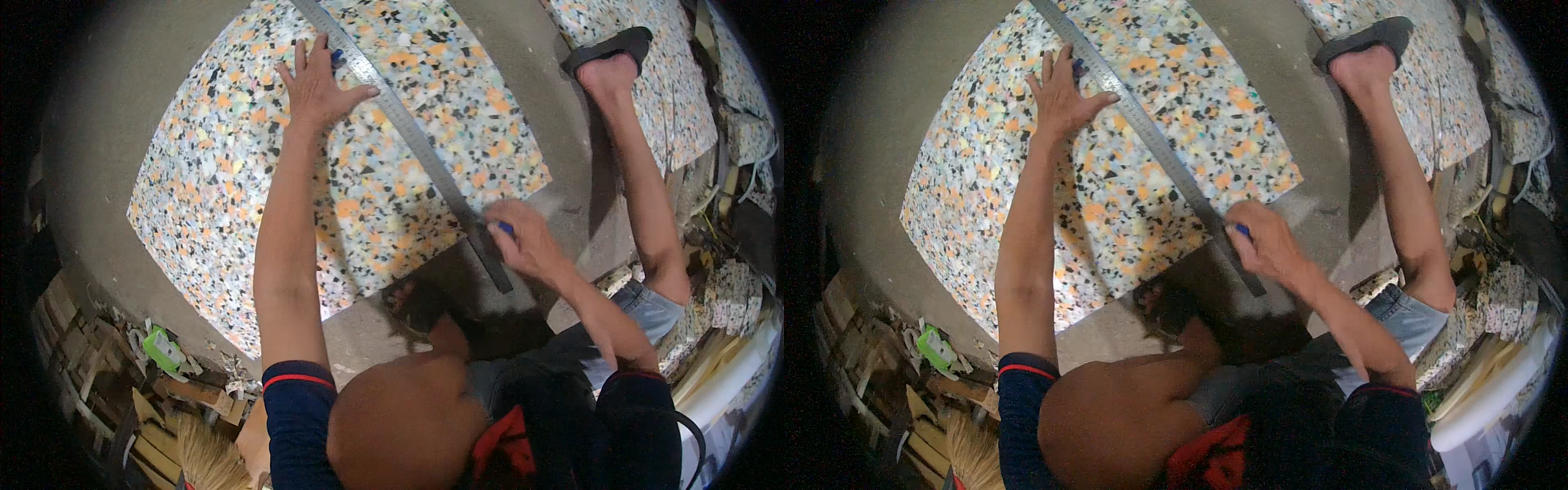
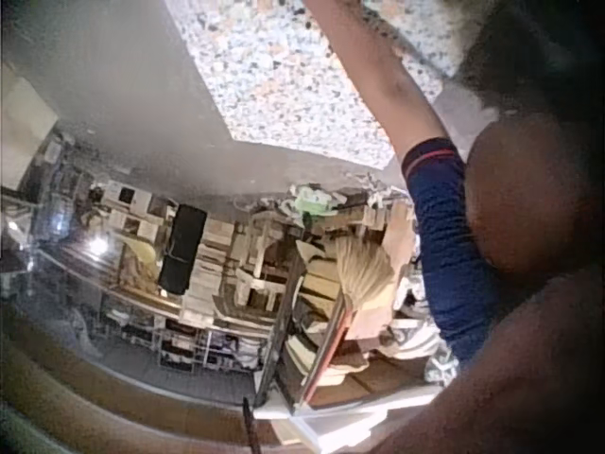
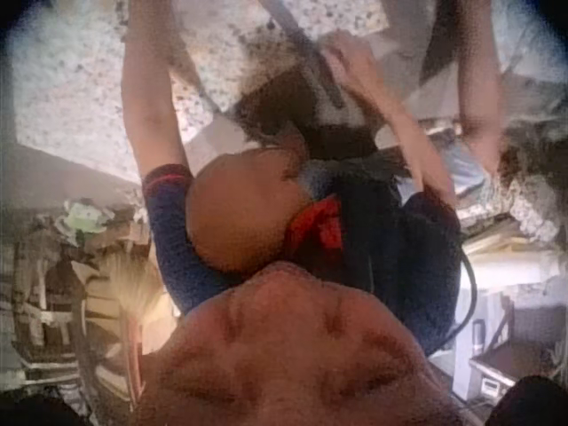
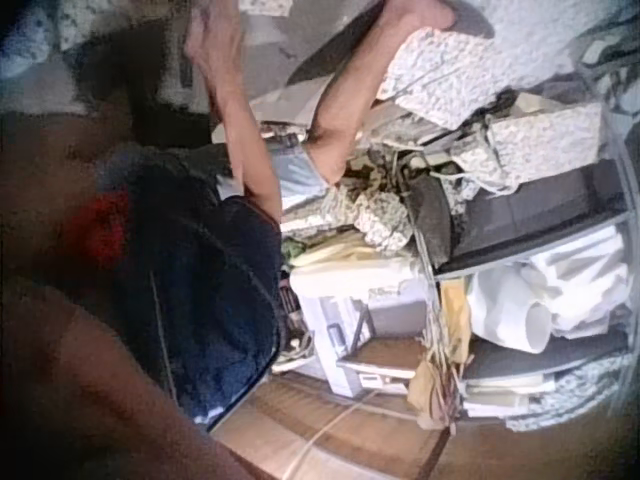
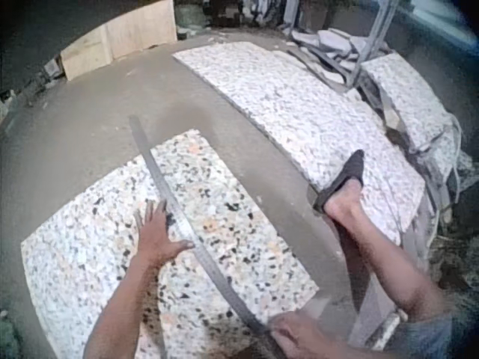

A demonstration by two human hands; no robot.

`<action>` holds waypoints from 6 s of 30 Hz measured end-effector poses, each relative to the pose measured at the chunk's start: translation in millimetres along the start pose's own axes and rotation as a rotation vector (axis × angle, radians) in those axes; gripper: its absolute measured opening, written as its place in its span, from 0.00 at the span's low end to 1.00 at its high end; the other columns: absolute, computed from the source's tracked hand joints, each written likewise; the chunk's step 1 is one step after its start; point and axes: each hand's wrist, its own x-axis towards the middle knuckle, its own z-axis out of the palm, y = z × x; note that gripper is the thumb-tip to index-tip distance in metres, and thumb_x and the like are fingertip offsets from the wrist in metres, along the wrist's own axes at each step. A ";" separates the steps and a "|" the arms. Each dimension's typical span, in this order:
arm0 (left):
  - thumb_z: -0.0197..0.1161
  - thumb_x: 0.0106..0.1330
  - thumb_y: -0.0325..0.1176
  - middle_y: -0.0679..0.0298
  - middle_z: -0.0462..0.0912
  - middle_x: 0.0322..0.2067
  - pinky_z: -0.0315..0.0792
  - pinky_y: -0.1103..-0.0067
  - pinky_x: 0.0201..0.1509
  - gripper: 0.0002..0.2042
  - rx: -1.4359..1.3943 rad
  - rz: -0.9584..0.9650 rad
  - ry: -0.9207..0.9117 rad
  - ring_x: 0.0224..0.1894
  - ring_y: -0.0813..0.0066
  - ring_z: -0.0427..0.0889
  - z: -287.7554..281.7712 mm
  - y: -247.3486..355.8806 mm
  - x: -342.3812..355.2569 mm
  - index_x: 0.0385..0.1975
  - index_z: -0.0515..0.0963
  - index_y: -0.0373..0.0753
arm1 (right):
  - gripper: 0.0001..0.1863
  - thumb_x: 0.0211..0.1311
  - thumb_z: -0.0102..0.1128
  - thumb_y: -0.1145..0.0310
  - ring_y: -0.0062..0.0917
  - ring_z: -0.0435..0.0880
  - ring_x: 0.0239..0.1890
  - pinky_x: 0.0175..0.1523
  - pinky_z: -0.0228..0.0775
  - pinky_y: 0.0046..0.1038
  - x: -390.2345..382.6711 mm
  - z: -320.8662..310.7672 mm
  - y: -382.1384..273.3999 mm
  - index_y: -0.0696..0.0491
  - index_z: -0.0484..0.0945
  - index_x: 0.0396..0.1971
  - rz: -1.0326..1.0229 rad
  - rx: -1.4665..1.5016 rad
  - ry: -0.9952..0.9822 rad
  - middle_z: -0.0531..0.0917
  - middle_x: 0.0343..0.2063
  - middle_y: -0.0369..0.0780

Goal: The person measures and marks a speckled tile on the floor using a metal ruler and a blue marker. They draw multiple straight lines across the tile surface to prepare it for cutting.

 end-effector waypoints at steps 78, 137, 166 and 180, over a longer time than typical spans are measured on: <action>0.67 0.59 0.61 0.48 0.68 0.70 0.32 0.45 0.79 0.51 -0.041 -0.190 0.149 0.79 0.46 0.48 -30.6 -82.1 -46.8 0.74 0.55 0.32 | 0.26 0.64 0.69 0.66 0.36 0.82 0.24 0.27 0.73 0.34 38.1 102.6 -0.8 0.60 0.75 0.59 0.089 -0.371 0.049 0.81 0.33 0.49; 0.77 0.49 0.55 0.46 0.58 0.73 0.37 0.50 0.81 0.54 -0.012 -0.251 0.093 0.79 0.44 0.46 -48.5 -75.3 -45.5 0.71 0.57 0.32 | 0.32 0.63 0.65 0.72 0.43 0.83 0.38 0.39 0.78 0.42 -27.7 87.8 18.5 0.46 0.70 0.68 0.196 -0.443 -0.085 0.77 0.42 0.47; 0.70 0.51 0.70 0.57 0.54 0.76 0.29 0.46 0.81 0.45 -0.083 -0.217 0.045 0.80 0.50 0.40 -43.0 -81.1 -46.5 0.56 0.75 0.33 | 0.18 0.72 0.59 0.62 0.24 0.85 0.35 0.43 0.76 0.28 435.3 112.7 -101.7 0.58 0.83 0.53 -0.339 0.214 0.222 0.89 0.35 0.44; 0.71 0.51 0.68 0.56 0.56 0.75 0.31 0.42 0.79 0.43 -0.097 -0.153 0.168 0.80 0.49 0.42 -28.2 -89.5 -49.7 0.53 0.76 0.32 | 0.17 0.70 0.58 0.67 0.35 0.88 0.37 0.45 0.78 0.35 522.8 159.1 -111.9 0.55 0.84 0.54 -0.561 0.029 0.195 0.89 0.36 0.48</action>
